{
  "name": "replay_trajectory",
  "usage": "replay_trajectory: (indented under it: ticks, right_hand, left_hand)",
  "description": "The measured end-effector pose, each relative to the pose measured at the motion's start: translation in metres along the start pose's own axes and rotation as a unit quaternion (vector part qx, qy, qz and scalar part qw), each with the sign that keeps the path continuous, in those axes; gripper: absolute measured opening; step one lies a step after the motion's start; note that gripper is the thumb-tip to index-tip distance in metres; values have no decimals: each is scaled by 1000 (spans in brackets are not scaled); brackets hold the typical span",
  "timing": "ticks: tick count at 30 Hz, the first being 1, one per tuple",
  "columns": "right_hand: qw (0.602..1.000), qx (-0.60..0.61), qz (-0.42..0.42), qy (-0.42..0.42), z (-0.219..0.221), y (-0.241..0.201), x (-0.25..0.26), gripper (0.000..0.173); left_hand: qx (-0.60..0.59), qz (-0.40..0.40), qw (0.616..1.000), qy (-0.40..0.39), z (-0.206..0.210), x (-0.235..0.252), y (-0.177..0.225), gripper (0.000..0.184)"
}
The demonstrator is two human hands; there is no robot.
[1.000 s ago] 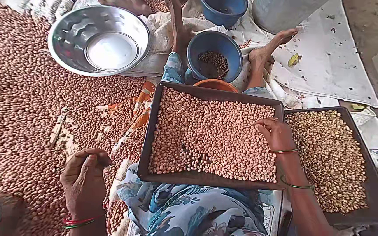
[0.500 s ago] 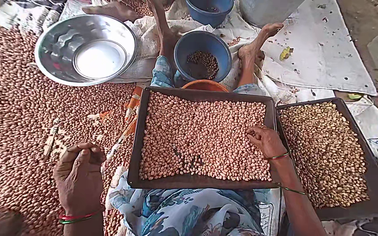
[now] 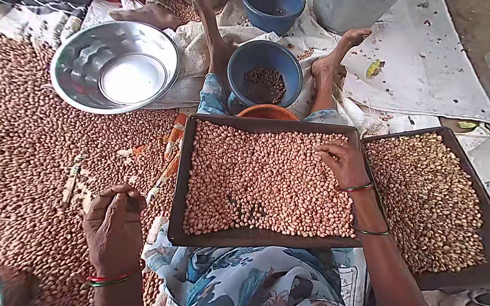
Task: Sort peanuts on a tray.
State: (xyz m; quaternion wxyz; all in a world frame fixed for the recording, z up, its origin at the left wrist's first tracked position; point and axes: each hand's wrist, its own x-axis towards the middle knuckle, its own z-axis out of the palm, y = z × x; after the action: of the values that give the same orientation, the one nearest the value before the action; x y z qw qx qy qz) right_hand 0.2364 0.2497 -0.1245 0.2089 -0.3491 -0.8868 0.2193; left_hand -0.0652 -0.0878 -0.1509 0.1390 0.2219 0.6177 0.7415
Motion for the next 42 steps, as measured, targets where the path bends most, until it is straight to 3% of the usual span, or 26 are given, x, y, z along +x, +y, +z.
replay_trajectory:
  ticks: [3,6,9,14,16,20,25,27,29,31,34,36,38,40,42]
  right_hand:
    - [984,-109,71,-119,26,-20,13,21]
    - [982,-126,89,-107,18,-22,14,15]
    - [987,-96,96,-86,2,-19,13,14]
    - [993,5,-86,-86,54,-49,11,15]
    - [986,-32,-116,-117,82,-62,10,21]
    - [978,-92,-94,-161,94,-72,12,14]
    - [938,-87,-8,-335,61,-86,28,17]
    - [974,-39,-27,-223,48,-84,38,15]
    - [998,-10,-42,-46,31,-85,57,33]
    - [998,18,-66,16,25,-93,73,42]
    - [972,106,-188,-86,67,-114,63,26]
    - [956,84,-219,-177,113,-121,51,37]
    - [948,40,-248,-195,146,-112,40,34]
    - [953,-5,-232,-192,140,-93,36,23]
    - [966,-89,-143,-196,105,-77,37,21]
  left_hand:
    - [36,32,999,-20,-1,-6,2,27]
    - [55,40,997,-28,-14,-10,0,26]
    - [25,11,1000,13,-25,-13,-5,30]
    - [-24,-28,998,51,-16,-13,-9,34]
    - [-36,-20,999,34,-7,-14,-9,33]
    - [-29,-13,999,-5,8,-19,-7,28]
    - [-15,-17,999,-34,25,-29,-20,26]
    - [-10,-12,999,-32,30,-28,-22,26]
    - [-15,-19,999,-27,33,-28,-22,27]
    - [-13,-25,999,-18,33,-28,-22,27]
    - [-19,-46,999,2,33,-26,-21,29]
    - [-31,-70,997,12,34,-25,-21,29]
    - [-56,-86,995,18,32,-27,-19,29]
    - [-75,-86,993,14,26,-29,-17,29]
    - [-75,-84,994,14,17,-35,-20,29]
